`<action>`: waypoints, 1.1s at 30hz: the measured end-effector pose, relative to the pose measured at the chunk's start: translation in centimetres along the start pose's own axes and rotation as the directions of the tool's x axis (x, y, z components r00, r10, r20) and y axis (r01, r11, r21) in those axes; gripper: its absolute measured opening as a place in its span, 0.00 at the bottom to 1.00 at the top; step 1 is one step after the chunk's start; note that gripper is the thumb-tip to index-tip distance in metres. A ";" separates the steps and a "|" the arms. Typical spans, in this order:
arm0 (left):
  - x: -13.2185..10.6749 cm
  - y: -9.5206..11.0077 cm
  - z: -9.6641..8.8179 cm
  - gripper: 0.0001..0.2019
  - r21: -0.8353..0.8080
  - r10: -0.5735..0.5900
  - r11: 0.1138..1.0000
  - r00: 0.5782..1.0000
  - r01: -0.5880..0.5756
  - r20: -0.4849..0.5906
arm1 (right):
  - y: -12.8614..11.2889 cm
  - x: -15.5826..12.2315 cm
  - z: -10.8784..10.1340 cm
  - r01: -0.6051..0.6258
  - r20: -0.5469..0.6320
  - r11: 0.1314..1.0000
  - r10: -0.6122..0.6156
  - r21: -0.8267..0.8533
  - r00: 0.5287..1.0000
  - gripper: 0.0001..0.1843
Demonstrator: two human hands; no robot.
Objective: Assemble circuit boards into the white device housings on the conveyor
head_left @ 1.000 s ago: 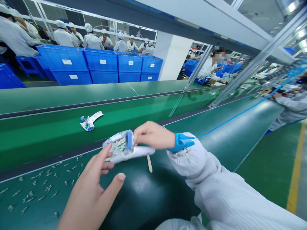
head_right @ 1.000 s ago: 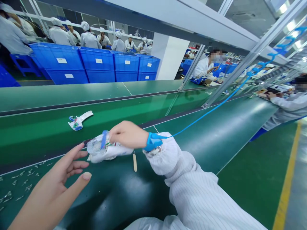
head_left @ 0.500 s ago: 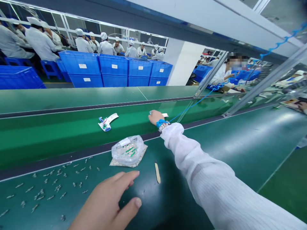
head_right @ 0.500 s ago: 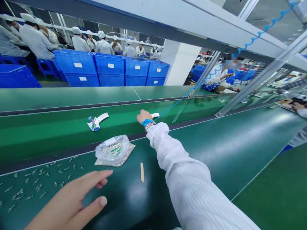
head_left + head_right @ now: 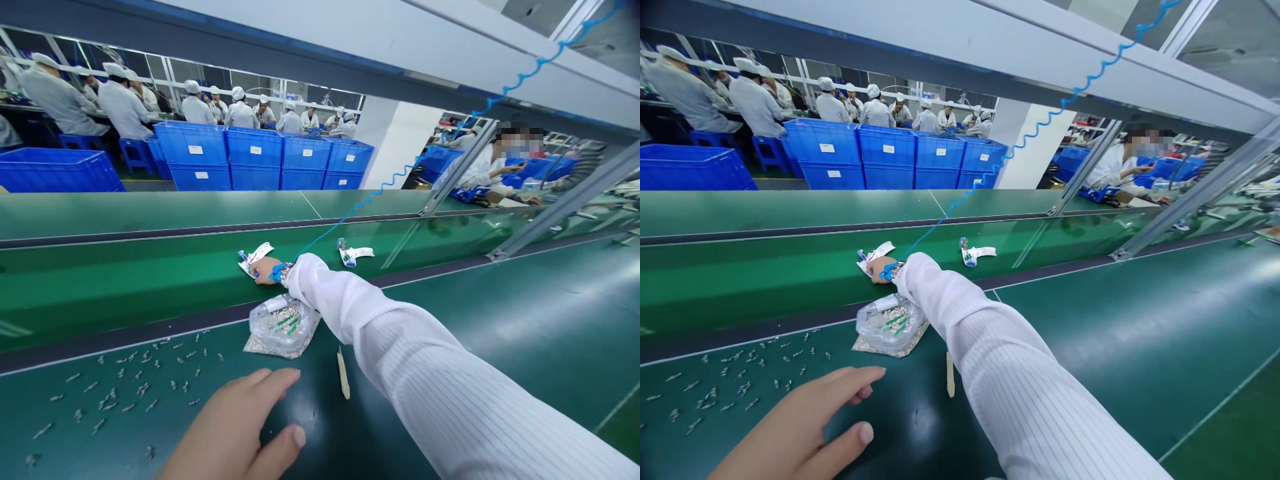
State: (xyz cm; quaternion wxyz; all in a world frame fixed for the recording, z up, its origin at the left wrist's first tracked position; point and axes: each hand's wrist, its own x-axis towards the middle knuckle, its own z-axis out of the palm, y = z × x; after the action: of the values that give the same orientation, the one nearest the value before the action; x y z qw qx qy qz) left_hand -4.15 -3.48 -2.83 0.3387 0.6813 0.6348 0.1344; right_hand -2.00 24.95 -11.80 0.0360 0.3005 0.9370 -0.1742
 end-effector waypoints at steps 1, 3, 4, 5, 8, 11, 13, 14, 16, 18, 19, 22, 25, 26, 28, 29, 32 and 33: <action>0.0 0.0 -0.1 0.25 -0.002 -0.003 1.000 1.000 0.003 -0.009 | 0.4 -0.3 -0.1 -0.022 0.022 1.000 0.023 -0.017 1.000 0.18; 0.0 0.1 -0.2 0.25 -0.013 -0.010 1.000 1.000 0.009 -0.028 | 1.3 -1.3 -0.3 -0.071 0.071 0.996 0.076 -0.061 0.995 0.17; 0.0 0.2 -0.3 0.24 -0.022 -0.014 1.000 0.999 0.013 -0.034 | 1.8 -2.0 -0.5 -0.091 0.082 0.993 0.098 -0.080 0.992 0.17; 0.0 0.2 -0.3 0.24 -0.028 -0.017 0.999 0.999 0.016 -0.035 | 2.2 -2.7 -0.6 -0.107 0.087 0.990 0.115 -0.095 0.990 0.17; 0.2 0.2 -0.3 0.22 -0.050 -0.016 0.999 1.000 0.015 -0.021 | 2.8 -4.6 -0.9 -0.133 0.083 0.984 0.144 -0.117 0.986 0.17; 0.3 0.0 -0.1 0.22 -0.067 -0.024 0.998 0.999 0.021 -0.046 | 2.6 -5.6 -0.9 -0.151 0.062 0.981 0.159 -0.123 0.985 0.17; 0.2 -0.1 -0.1 0.22 -0.072 -0.027 0.997 0.998 0.024 -0.049 | 2.4 -5.7 -0.7 -0.169 0.045 0.976 0.176 -0.134 0.983 0.17; 0.1 -0.1 -0.1 0.22 -0.073 -0.028 0.997 0.999 0.025 -0.042 | 2.4 -5.8 -0.7 -0.178 0.036 0.974 0.185 -0.142 0.982 0.18; -0.1 -0.2 -0.2 0.22 -0.080 -0.026 0.997 0.999 0.023 -0.039 | 2.6 -5.9 -0.6 -0.188 0.015 0.969 0.192 -0.159 0.981 0.17; -0.1 -0.3 -0.3 0.22 -0.088 -0.023 0.996 0.998 0.017 -0.066 | 3.1 -6.3 -0.7 -0.182 -0.013 0.968 0.182 -0.173 0.983 0.17; -0.1 -0.3 -0.4 0.22 -0.091 -0.021 0.996 0.996 0.013 -0.085 | 3.4 -6.6 -0.9 -0.173 -0.032 0.969 0.170 -0.178 0.985 0.17; 0.2 -0.2 -0.5 0.20 -0.101 -0.027 0.995 0.987 0.011 -0.159 | 4.3 -8.2 -1.8 -0.130 -0.116 0.973 0.109 -0.189 0.987 0.18; 0.6 -0.3 -0.7 0.18 -0.163 -0.059 0.986 0.976 0.025 -0.210 | 4.3 -10.7 -3.2 -0.058 -0.227 0.978 0.012 -0.199 0.974 0.13; 0.8 -0.5 -0.8 0.17 -0.207 -0.086 0.978 0.970 0.038 -0.229 | 4.1 -11.8 -3.7 -0.026 -0.268 0.979 -0.029 -0.201 0.963 0.10; 1.4 -0.8 -0.7 0.19 -0.344 -0.180 0.936 0.948 0.082 -0.263 | 3.2 -14.2 -4.4 0.045 -0.354 0.977 -0.118 -0.208 0.928 0.03; 1.7 -0.9 -0.6 0.21 -0.444 -0.245 0.890 0.927 0.100 -0.282 | 2.6 -15.5 -4.6 0.081 -0.398 0.974 -0.162 -0.213 0.903 0.03; 2.6 -0.7 -0.1 0.24 -0.824 -0.420 0.567 0.864 0.011 -0.278 | 0.5 -19.4 -4.9 0.173 -0.510 0.956 -0.273 -0.236 0.816 0.06; 2.7 -0.3 0.0 0.22 -0.911 -0.431 0.409 0.867 -0.058 -0.249 | -0.2 -20.5 -4.8 0.213 -0.548 0.944 -0.320 -0.251 0.773 0.07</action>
State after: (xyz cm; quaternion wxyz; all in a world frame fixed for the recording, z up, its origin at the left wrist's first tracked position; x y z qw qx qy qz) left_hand -3.95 -0.88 -3.73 0.5047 0.2656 0.5978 0.5634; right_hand 14.80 15.14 -3.68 -0.2512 0.1985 0.9474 0.0056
